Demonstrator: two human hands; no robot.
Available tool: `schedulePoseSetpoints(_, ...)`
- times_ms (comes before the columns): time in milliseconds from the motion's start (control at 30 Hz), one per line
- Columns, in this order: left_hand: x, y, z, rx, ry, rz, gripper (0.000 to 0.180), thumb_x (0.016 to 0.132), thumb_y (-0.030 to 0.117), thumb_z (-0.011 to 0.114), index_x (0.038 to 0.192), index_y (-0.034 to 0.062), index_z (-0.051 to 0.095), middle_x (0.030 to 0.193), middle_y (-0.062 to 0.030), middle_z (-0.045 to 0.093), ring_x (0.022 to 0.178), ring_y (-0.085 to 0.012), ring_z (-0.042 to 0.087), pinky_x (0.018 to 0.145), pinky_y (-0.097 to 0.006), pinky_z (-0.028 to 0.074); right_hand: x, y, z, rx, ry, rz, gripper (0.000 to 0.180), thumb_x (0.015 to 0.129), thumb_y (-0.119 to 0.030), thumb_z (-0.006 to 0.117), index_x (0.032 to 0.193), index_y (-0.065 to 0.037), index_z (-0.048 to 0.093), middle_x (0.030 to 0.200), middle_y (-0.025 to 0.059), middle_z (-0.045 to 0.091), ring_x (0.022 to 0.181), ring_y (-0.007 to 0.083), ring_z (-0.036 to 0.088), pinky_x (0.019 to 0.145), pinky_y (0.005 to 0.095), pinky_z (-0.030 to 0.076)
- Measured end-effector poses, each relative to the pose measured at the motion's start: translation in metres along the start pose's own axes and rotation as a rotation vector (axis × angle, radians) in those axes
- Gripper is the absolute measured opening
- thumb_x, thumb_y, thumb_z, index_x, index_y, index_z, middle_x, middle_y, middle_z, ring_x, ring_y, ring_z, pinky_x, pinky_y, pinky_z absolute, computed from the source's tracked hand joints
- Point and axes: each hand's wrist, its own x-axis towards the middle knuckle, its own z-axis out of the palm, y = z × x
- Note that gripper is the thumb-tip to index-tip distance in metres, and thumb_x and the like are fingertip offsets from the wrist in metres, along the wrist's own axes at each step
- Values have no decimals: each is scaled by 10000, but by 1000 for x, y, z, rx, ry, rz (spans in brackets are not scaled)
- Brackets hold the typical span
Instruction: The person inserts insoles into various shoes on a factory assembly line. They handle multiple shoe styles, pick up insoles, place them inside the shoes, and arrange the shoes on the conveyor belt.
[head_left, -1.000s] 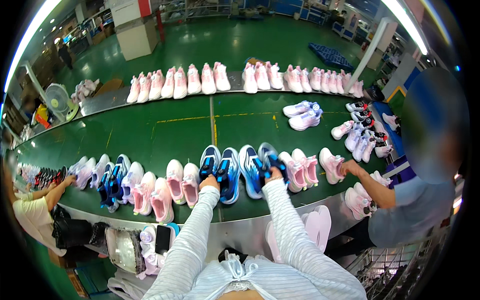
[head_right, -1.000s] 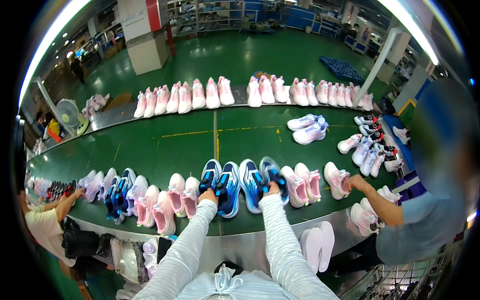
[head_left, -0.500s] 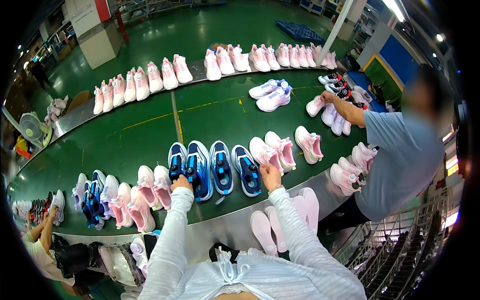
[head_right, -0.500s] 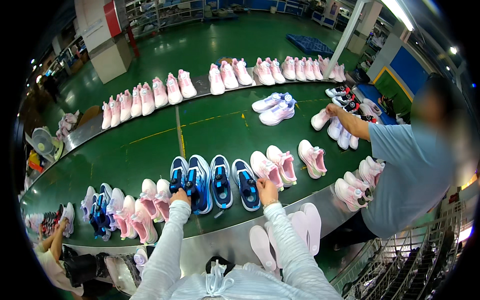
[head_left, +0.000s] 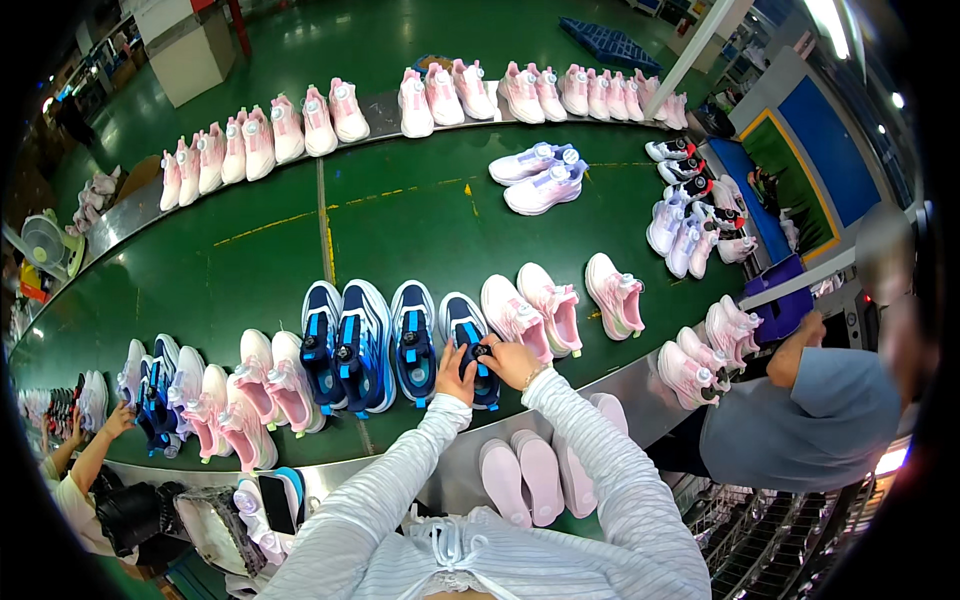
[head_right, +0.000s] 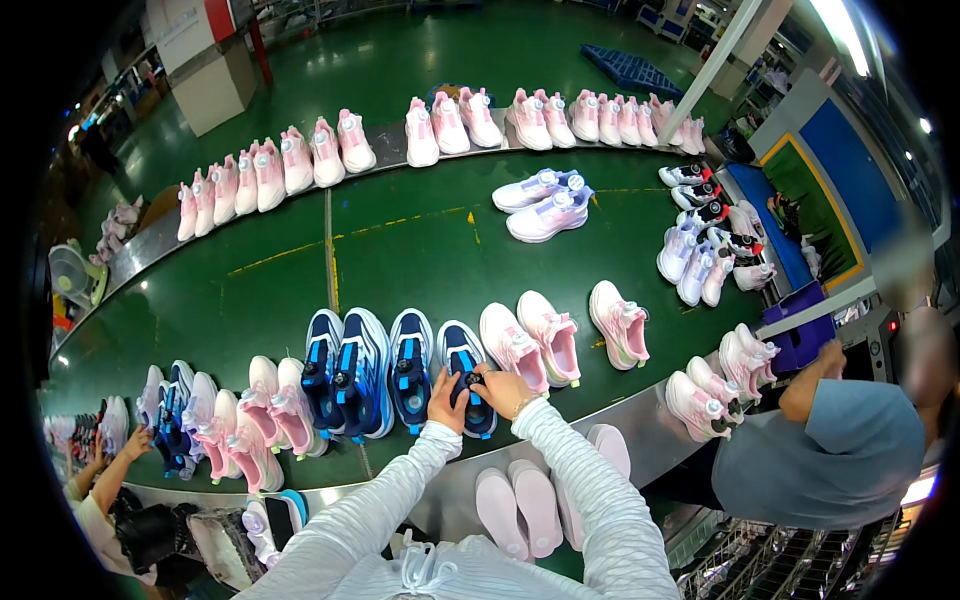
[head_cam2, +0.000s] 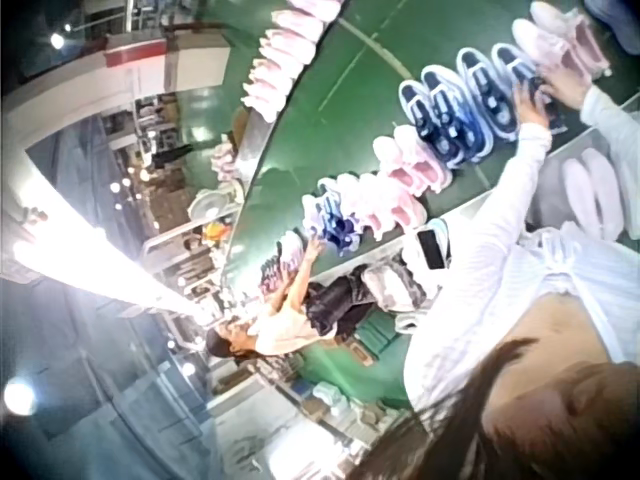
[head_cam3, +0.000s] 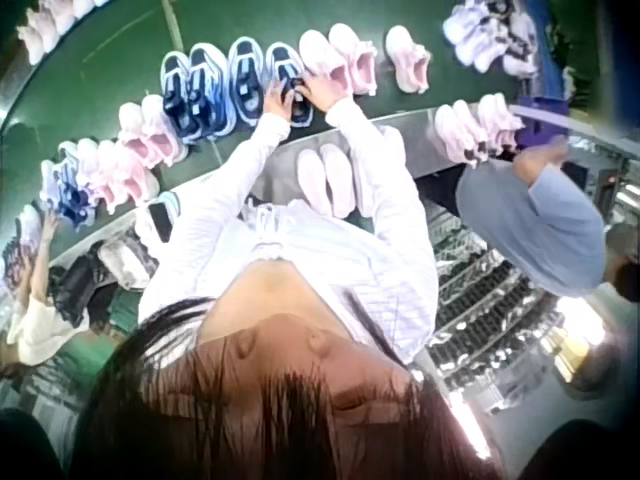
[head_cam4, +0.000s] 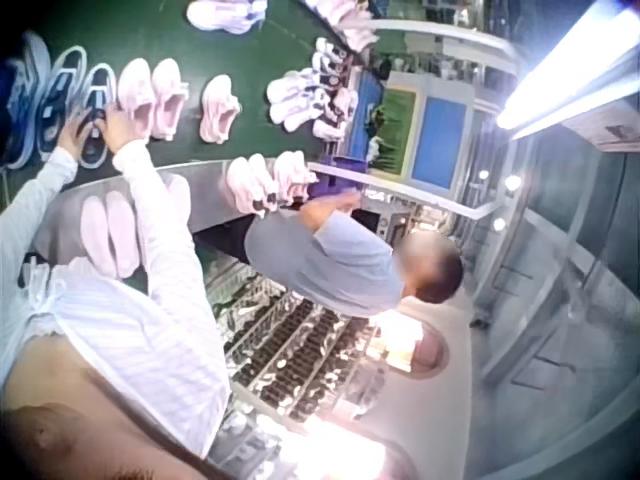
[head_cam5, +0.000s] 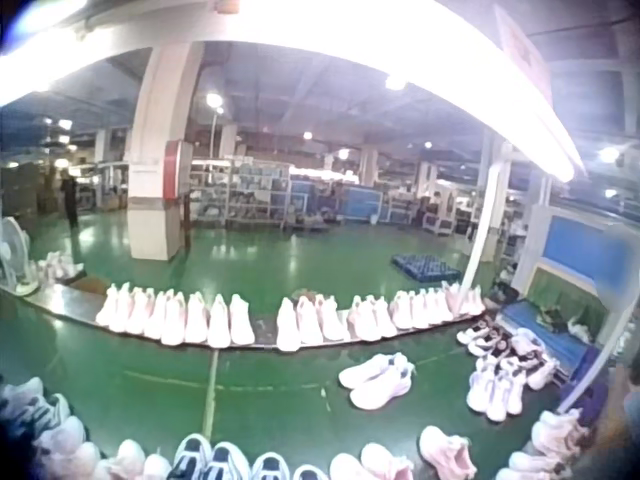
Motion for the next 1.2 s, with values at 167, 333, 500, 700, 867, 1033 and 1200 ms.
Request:
schedulePoseSetpoints(167, -5, -17, 6, -93, 53, -21, 312, 742, 162, 580, 986, -2, 476, 1201, -214, 396, 1029, -345, 457, 831, -331, 394, 1, -7, -10, -179, 2, -127, 297, 759, -263, 521, 975, -68, 467, 837, 165, 570, 766, 304, 561, 647, 380, 444)
schedulePoseSetpoints(333, -1, -15, 3, -59, 16, 37, 344, 740, 206, 591, 992, 15, 455, 1151, -193, 448, 982, -337, 485, 820, -340, 394, 15, -8, -20, -194, -123, -167, 276, 755, -241, 534, 951, -57, 473, 832, 158, 558, 782, 300, 555, 671, 370, 446)
schedulePoseSetpoints(500, -1, -3, 2, -56, -118, -98, 501, 743, 200, 581, 1162, 41, 358, 1068, -155, 514, 907, -315, 527, 782, -353, 415, 25, -6, -22, -320, -175, -327, 250, 745, -195, 548, 867, 6, 461, 768, 162, 548, 766, 306, 553, 667, 369, 445)
schedulePoseSetpoints(700, -1, 7, 4, 20, -116, -196, 564, 769, 164, 524, 1246, 81, 235, 1046, -201, 507, 898, -357, 509, 734, -394, 422, 38, -14, -15, -339, -271, -251, 246, 727, -189, 548, 859, 4, 474, 788, 178, 576, 746, 304, 571, 652, 374, 451)
schedulePoseSetpoints(867, -5, -9, 6, -155, -87, -169, 543, 784, 131, 484, 1252, 72, 216, 1124, -243, 442, 986, -387, 461, 832, -377, 387, 27, -13, -8, -262, -188, -165, 283, 764, -256, 519, 925, -45, 423, 745, 160, 579, 674, 333, 566, 567, 420, 442)
schedulePoseSetpoints(1033, -4, 2, 7, -84, -141, -235, 557, 804, 180, 457, 1277, 79, 181, 1129, -241, 439, 987, -386, 459, 817, -387, 387, 28, -12, 6, -232, -153, -124, 282, 771, -262, 510, 916, -32, 434, 681, 161, 581, 643, 327, 576, 553, 422, 450)
schedulePoseSetpoints(1200, 0, 3, 0, -114, -187, -335, 517, 820, 193, 406, 1283, 89, 201, 1151, -227, 428, 1023, -373, 438, 837, -372, 373, 27, -33, 27, -285, 66, 124, 300, 769, -248, 506, 918, 6, 449, 622, 183, 566, 584, 348, 565, 512, 421, 455)
